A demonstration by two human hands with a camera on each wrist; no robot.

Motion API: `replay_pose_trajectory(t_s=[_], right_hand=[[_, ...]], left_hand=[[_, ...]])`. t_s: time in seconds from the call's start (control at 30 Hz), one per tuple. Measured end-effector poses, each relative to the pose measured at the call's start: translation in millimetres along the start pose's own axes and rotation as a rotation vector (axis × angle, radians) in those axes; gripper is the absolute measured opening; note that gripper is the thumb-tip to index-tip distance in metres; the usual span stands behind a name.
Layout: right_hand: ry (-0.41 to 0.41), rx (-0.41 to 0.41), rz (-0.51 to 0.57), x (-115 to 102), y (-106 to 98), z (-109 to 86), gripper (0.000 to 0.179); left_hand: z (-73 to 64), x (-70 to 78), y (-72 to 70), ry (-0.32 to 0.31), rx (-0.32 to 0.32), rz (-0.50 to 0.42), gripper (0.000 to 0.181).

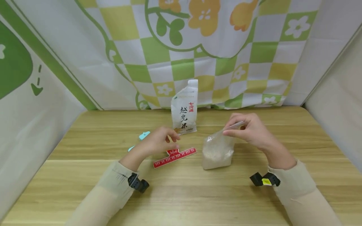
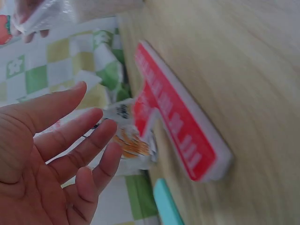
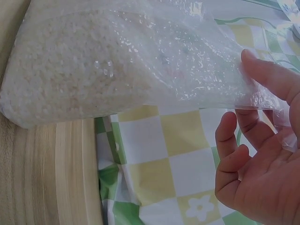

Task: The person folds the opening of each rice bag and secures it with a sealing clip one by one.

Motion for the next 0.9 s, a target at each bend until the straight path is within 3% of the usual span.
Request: replay_pose_trajectory(t_s=[0.4, 0.9], right_hand=[[0.006, -0.01, -0.007, -1, 2, -1.0, 0.004], [-0.002, 0.002, -0.031, -2, 1, -1.0, 0.004]], left_hand=[[11.0, -26.7, 14.0, -0.093, -0.049, 0.052, 0.009], [12.2, -26.9, 16.8, -0.061, -0.07, 0.015, 0.014]])
Point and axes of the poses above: each hand's wrist, its own z-axis towards the middle knuckle, its own y-axis out of the palm, x = y × z, the point moved 4 cm from there along z, towards the middle knuckle, and after that the axes turned 6 degrees about -y, right-handed, at the moved point
